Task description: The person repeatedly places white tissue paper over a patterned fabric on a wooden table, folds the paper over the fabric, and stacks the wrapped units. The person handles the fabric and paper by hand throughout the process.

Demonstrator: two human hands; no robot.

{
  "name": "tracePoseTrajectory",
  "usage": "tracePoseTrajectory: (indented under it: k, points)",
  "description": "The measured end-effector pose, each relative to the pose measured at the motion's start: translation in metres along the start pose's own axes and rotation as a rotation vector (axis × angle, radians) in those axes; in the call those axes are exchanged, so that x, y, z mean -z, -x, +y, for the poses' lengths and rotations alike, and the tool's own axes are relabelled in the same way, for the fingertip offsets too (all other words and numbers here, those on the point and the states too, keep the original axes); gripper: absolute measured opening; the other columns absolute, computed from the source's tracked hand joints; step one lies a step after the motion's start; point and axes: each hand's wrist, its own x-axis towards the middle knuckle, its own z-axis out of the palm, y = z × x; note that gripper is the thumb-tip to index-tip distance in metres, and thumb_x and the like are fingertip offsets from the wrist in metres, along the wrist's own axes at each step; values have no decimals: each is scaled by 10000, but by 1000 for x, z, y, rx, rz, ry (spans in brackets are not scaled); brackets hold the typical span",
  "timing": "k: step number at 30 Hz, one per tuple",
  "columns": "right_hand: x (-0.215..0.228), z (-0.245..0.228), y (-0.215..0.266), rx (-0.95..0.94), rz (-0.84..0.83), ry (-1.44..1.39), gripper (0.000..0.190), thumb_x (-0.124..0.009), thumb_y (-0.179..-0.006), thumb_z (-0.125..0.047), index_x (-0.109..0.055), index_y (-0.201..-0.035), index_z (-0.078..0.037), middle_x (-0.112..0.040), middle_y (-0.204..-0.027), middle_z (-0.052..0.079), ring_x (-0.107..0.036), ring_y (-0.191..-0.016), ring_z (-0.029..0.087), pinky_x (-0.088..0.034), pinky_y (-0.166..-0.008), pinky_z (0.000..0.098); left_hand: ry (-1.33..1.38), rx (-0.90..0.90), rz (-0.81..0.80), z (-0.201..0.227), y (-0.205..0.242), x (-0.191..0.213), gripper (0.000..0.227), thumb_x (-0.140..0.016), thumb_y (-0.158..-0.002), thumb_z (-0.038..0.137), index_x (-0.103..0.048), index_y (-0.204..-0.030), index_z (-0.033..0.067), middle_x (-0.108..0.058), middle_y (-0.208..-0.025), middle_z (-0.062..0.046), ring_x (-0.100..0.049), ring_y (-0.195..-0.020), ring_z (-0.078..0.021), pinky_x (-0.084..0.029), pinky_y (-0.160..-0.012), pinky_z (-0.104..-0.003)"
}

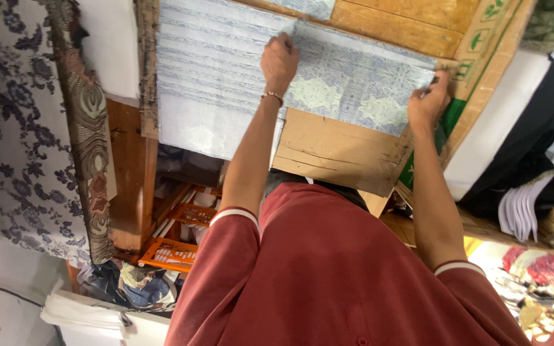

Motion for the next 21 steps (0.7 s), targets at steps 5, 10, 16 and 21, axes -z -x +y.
tracePoseTrajectory:
  k: [5,10,16,21]
  points:
    - [4,-21,16,394,182,413,751,-718,-754,42,-451,-1455,27,-413,-1408,382,-413,-1277,545,-407,-1037,537,-26,-3,134,-11,7,14,265,-797,-843,254,-593,-935,112,-691,-880,-104,-685,-795,-322,-533,-675,-452]
    - [1,-63,44,309,-21,286,649,-661,-834,59,-464,-1450,2,-445,-1342,272,-465,-1321,465,-376,-1114,566,36,126,254,-83,0,92,236,-732,-924,277,-606,-1009,97,-683,-970,-98,-696,-839,-265,-553,-714,-403]
    - [-19,-111,70,353,-36,240,616,-636,-801,57,-488,-1397,4,-440,-1289,236,-490,-1253,402,-423,-1076,525,-185,145,470,-211,-43,233,304,-670,-959,260,-634,-1166,39,-671,-1126,-129,-663,-1079,-303,-572,-905,-423]
    - [-38,-158,86,314,-107,268,571,-606,-838,100,-472,-1386,10,-433,-1303,237,-477,-1292,412,-405,-1081,505,-345,73,443,-283,-84,284,373,-654,-1002,248,-606,-1261,-16,-630,-1212,-186,-634,-1117,-375,-551,-931,-472]
